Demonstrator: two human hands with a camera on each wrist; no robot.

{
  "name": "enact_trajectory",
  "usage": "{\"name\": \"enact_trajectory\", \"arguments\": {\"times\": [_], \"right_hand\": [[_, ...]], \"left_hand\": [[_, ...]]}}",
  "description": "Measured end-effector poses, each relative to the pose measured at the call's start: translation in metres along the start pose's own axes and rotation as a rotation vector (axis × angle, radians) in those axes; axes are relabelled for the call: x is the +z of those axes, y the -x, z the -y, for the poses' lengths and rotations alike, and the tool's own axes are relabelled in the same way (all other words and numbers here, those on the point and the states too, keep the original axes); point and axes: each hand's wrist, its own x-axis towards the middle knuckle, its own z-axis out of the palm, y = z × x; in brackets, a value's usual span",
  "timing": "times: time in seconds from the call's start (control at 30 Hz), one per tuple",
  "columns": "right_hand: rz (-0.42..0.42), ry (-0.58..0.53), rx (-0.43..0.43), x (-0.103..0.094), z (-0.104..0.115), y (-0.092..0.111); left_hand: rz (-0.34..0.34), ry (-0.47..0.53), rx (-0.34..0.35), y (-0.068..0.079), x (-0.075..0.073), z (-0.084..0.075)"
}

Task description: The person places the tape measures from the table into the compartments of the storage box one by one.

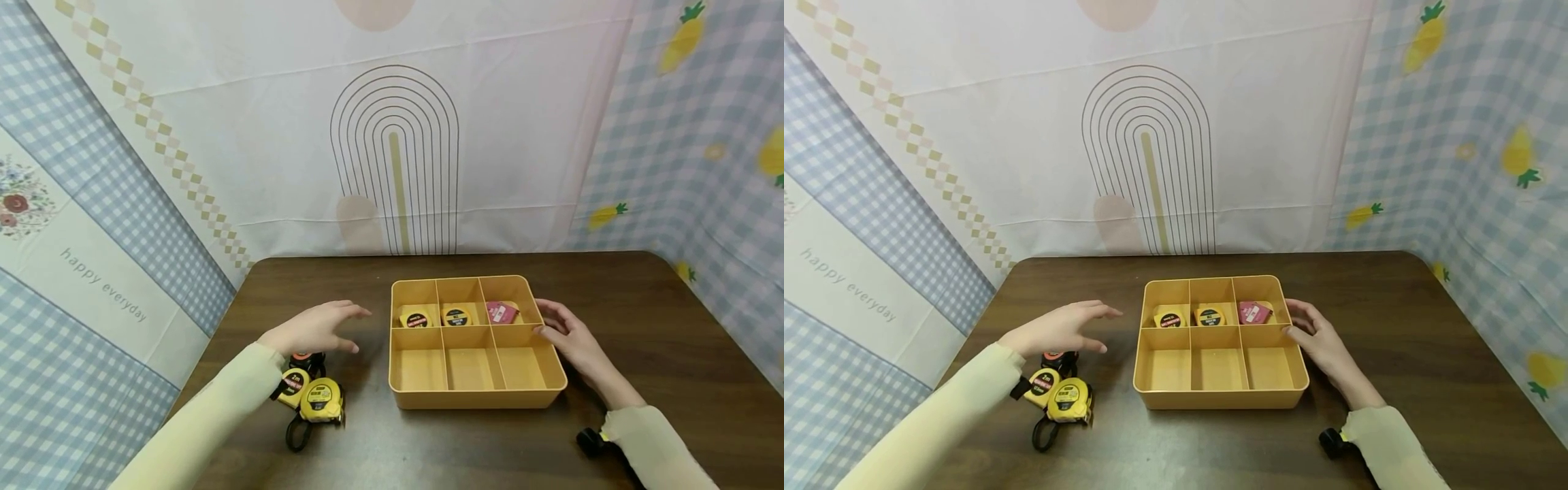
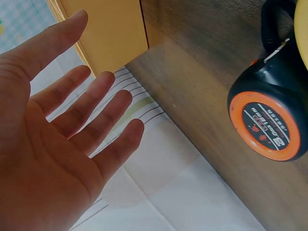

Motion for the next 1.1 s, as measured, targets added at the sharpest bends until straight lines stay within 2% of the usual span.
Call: {"name": "enact_trajectory", "arguments": {"times": [0.17, 0.4, 0.63, 1.1], "right_hand": [[0.001, 0.0, 0.001, 0.0, 0.002, 0.0], [0.004, 0.01, 0.001, 0.0, 0.003, -0.001], [0.009, 0.009, 0.008, 0.0, 0.002, 0.0], [0.013, 0.011, 0.006, 0.0, 0.004, 0.0]], "left_hand": [[-0.013, 0.005, 0.009, 0.004, 0.003, 0.001], [-0.019, 0.02, -0.026, 0.011, 0.005, 0.001], [-0.048, 0.03, -0.019, 0.02, 0.007, 0.009], [-0.112, 0.044, -0.058, 0.036, 0.009, 0.021]]}}
